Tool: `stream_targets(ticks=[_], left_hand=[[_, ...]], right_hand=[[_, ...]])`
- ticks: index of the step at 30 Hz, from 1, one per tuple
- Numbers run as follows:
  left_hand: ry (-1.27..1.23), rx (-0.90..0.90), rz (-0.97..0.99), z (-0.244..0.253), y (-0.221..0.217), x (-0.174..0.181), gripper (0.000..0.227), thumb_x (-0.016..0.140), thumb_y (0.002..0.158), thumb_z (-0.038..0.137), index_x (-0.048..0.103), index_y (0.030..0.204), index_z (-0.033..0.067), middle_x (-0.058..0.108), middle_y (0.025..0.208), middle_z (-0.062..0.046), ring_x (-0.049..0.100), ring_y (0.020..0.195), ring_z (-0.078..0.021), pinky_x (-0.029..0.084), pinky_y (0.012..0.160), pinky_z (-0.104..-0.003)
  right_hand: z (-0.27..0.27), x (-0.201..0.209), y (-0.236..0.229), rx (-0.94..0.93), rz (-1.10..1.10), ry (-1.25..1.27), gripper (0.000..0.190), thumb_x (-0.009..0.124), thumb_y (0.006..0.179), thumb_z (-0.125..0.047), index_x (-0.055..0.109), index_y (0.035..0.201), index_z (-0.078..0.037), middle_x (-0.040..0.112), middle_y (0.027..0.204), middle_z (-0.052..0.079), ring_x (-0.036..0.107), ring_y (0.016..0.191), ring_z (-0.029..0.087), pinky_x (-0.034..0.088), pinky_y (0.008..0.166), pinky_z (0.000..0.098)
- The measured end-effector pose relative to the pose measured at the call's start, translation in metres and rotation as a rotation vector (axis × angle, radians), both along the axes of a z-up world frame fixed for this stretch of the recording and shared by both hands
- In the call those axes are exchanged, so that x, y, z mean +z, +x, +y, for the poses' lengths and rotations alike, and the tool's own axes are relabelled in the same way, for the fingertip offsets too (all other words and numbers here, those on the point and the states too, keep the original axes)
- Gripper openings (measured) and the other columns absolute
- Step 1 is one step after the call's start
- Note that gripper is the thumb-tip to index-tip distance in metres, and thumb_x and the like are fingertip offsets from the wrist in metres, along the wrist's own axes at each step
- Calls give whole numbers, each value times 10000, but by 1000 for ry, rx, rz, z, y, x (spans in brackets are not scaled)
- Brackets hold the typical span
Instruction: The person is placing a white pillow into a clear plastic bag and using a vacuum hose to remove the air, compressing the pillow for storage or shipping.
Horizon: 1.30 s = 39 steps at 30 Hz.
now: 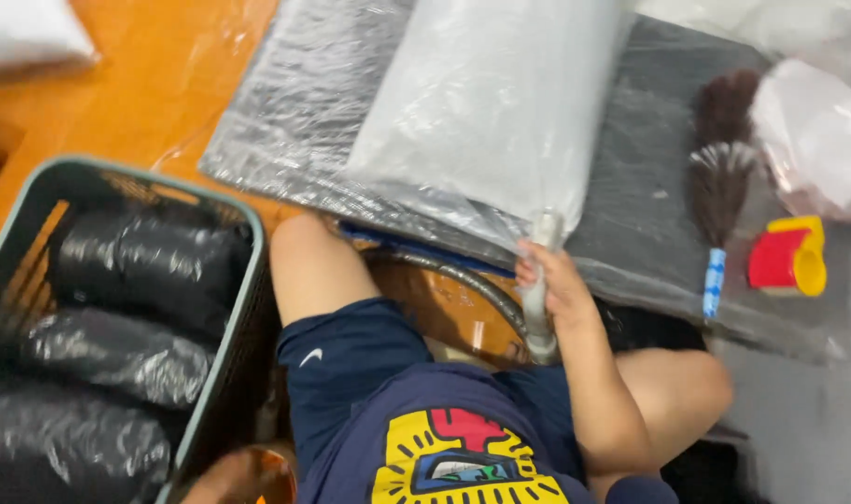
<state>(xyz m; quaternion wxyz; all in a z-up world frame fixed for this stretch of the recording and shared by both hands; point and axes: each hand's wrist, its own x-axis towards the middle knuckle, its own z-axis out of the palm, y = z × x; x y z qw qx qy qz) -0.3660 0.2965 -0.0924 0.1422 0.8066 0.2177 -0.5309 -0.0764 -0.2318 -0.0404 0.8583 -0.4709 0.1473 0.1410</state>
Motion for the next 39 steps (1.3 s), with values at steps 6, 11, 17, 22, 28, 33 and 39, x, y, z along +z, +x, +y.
stream_targets(ticks=[6, 11, 17, 22, 28, 33, 39], left_hand=[[195, -386, -643, -43, 136, 73, 494, 489, 907, 546, 765, 810, 148, 773, 890, -105, 722, 886, -354, 577, 807, -425], [-138, -428, -1028, -154, 173, 146, 310, 634, 906, 457, 689, 803, 170, 727, 714, -117, 674, 651, -397, 533, 590, -483], [-1475, -601, -969, -272, 161, 263, 211, 612, 970, 79, 669, 1165, 22, 720, 1147, -132, 711, 835, -268, 573, 745, -328], [-1968, -876, -299, -307, 157, 284, 373, 332, 1129, 200, 435, 1416, -14, 518, 1485, -252, 529, 1460, -435, 423, 1292, -510], [-2066, -970, -557, -328, 166, 291, 291, 320, 1133, 150, 486, 1235, -67, 530, 1373, -296, 581, 1321, -512, 488, 1209, -575], [-1857, -985, -1079, -340, 202, 317, 228, 500, 1055, 155, 560, 1173, -31, 608, 1273, -215, 652, 1221, -459, 545, 1124, -547], [-916, -425, -1899, -329, 367, 261, 296, 715, 1001, 181, 641, 1257, 51, 685, 1215, -126, 668, 1169, -358, 514, 1014, -458]], right_hand=[[5, 9, -13, -6, 33, 61, 181, 709, 881, -37, 556, 977, -38, 523, 617, 1, 490, 463, 75, 377, 393, 189], [1, 9, -25, -27, 43, 79, 242, 726, 858, -31, 572, 1044, -32, 532, 617, -5, 488, 455, 65, 397, 382, 192], [-4, 6, -30, 37, 49, 58, 117, 721, 882, -75, 608, 869, -51, 525, 644, 25, 487, 486, 94, 396, 430, 227], [-3, 14, -30, 68, 11, 75, 104, 708, 885, -64, 606, 900, -48, 542, 633, 10, 481, 466, 73, 399, 410, 206], [-3, 9, -28, 64, -3, 101, 126, 724, 872, -47, 602, 894, -26, 549, 653, 28, 486, 458, 76, 424, 390, 213], [3, 60, -41, 35, 158, -125, 278, 721, 877, -118, 615, 1116, -25, 617, 858, 77, 559, 728, 120, 457, 635, 242], [-7, 20, -39, -19, 28, -44, 197, 757, 878, -60, 578, 798, -37, 432, 604, 14, 507, 429, 151, 473, 406, 336]])
